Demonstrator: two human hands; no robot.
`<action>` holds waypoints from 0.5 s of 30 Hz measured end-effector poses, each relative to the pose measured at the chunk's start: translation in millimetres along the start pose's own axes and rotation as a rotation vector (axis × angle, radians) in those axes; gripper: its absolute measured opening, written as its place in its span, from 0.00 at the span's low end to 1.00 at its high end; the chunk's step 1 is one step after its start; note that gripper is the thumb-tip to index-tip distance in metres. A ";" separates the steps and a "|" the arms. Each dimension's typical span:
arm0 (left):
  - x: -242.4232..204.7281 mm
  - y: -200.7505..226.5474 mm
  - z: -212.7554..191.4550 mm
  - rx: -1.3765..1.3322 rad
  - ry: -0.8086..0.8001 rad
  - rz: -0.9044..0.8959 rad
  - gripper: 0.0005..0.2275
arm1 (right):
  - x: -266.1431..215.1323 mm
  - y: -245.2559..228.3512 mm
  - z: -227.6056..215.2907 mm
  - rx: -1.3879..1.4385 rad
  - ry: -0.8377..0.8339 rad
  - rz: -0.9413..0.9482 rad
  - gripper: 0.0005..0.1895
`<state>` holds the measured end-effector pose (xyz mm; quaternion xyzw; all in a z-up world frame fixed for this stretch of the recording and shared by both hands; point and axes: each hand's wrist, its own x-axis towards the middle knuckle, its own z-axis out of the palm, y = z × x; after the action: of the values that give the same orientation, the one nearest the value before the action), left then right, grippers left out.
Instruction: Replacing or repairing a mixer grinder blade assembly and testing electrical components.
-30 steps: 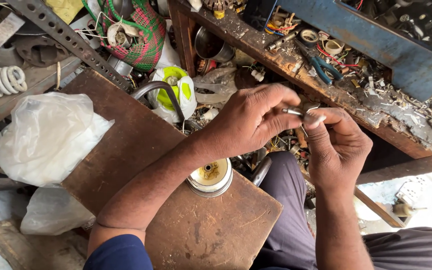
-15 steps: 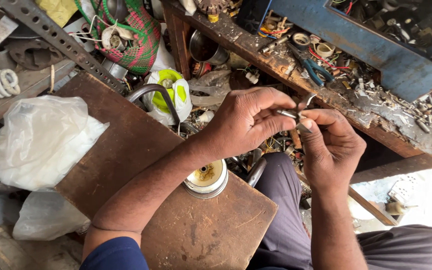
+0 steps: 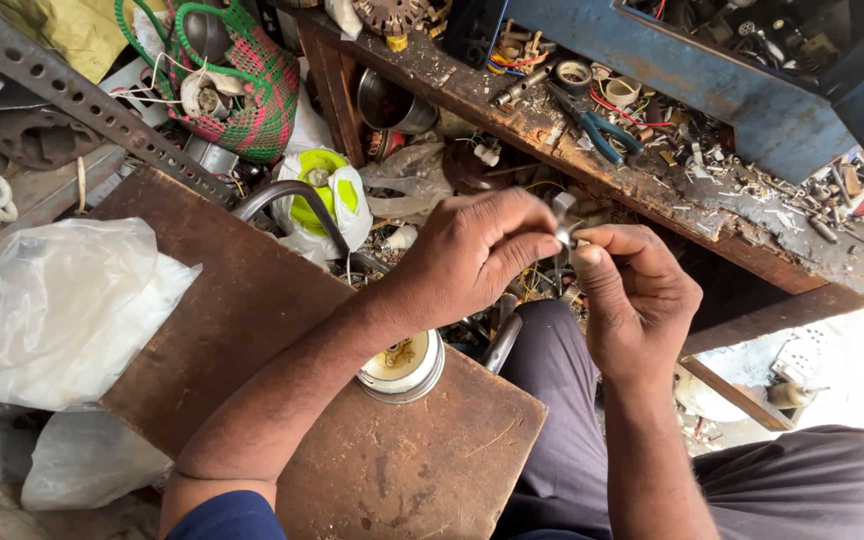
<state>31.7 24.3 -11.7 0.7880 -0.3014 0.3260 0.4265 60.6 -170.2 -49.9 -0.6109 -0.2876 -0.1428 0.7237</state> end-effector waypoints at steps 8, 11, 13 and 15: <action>-3.8 14.9 10.8 -0.193 -0.048 -0.221 0.05 | -2.7 1.3 -2.2 0.019 0.034 0.033 0.07; -3.3 11.8 10.9 -0.205 -0.066 -0.179 0.06 | -3.2 -4.4 -3.0 -0.032 0.042 0.006 0.08; -5.5 6.8 11.7 -0.271 -0.080 -0.244 0.06 | -5.4 -5.0 -5.9 0.027 0.018 0.016 0.08; -7.0 1.1 11.7 -0.333 -0.094 -0.307 0.05 | -7.7 -7.7 -7.2 0.087 -0.007 0.022 0.08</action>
<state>29.7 15.1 -21.6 0.7575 -0.2472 0.1662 0.5809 51.9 -179.9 -48.9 -0.5826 -0.2891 -0.1199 0.7501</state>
